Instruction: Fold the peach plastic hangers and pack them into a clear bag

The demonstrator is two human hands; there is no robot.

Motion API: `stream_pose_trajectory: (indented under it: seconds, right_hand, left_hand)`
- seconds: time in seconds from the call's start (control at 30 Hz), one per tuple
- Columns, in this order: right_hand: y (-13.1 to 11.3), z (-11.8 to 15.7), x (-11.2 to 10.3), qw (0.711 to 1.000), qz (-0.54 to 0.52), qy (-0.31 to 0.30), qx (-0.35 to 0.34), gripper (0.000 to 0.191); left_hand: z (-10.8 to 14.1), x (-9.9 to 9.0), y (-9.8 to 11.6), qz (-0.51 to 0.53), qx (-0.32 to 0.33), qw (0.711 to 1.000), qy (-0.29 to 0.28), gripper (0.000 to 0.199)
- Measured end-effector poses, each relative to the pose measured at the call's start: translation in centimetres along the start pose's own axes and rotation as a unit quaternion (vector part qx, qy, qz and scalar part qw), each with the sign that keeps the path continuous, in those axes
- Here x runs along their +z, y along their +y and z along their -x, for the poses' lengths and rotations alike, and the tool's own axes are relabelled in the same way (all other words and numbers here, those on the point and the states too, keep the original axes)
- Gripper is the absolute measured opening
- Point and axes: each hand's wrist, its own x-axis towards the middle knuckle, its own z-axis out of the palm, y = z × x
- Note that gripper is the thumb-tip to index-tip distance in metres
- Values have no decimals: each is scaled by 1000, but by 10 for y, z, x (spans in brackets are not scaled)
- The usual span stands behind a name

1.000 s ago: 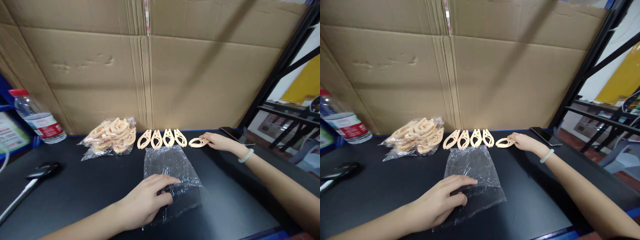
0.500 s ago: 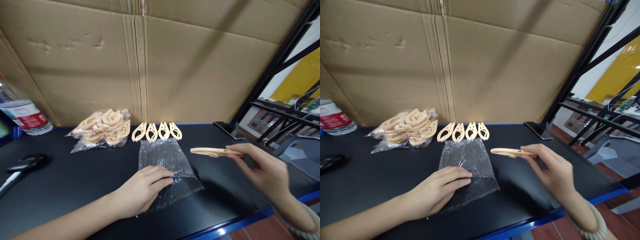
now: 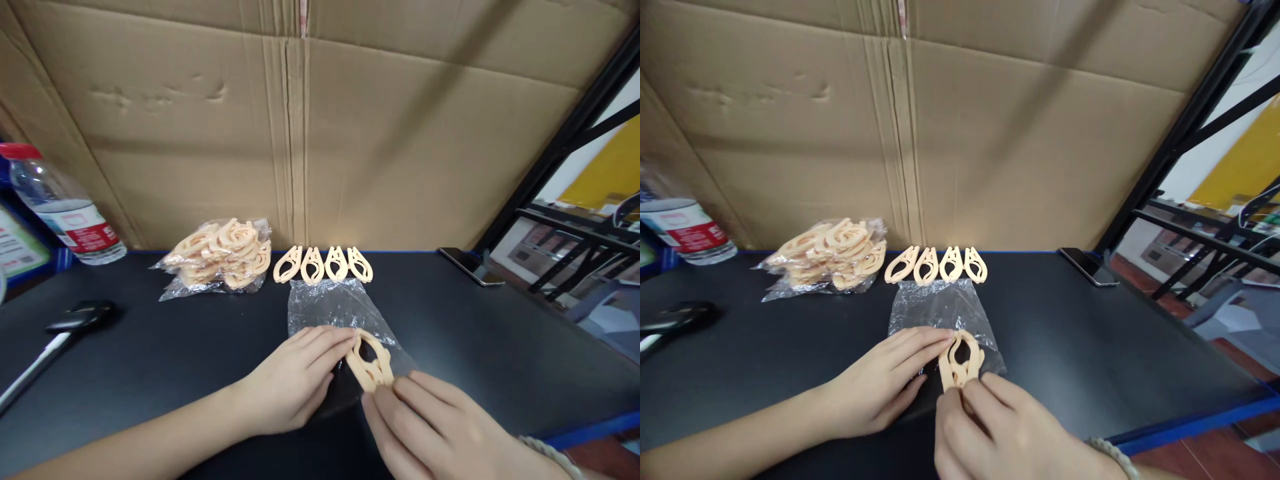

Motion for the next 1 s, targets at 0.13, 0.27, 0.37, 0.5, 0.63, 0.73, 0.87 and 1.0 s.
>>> stream_pose_trajectory:
  seconds: [0.13,0.27,0.37,0.5,0.63,0.73,0.87,1.0]
  right_hand:
    - [6,-4,24,1000,1,-30,5,26]
    - [18,-14,41,999,41,-31,-4,33]
    - [24,-18,50,998,54,-22,-9,36]
    - [36,-19,50,1000,9,-22,-15,29]
    - [85,-24,44,982,-172,23,81,26]
    - [141,-29,66,982,-132,-51,127,25]
    - [195,-28,123,975,-82,-163,129,44]
    - [210,-18,156,968,-82,-200,130,46]
  left_hand:
    - [-1,-1,2,5,0,1000,3,61]
    - [-1,-2,3,-8,5,1000,2,61]
    - [0,-2,3,-16,5,1000,-12,55]
    - [-2,-2,3,-14,-6,1000,-19,50]
    - [-3,-4,3,-3,9,1000,-15,53]
    - [-2,-4,3,-14,14,1000,-6,47]
    - [-1,-4,3,-36,16,999,5,33]
    - [-1,-2,2,-37,22,999,21,30]
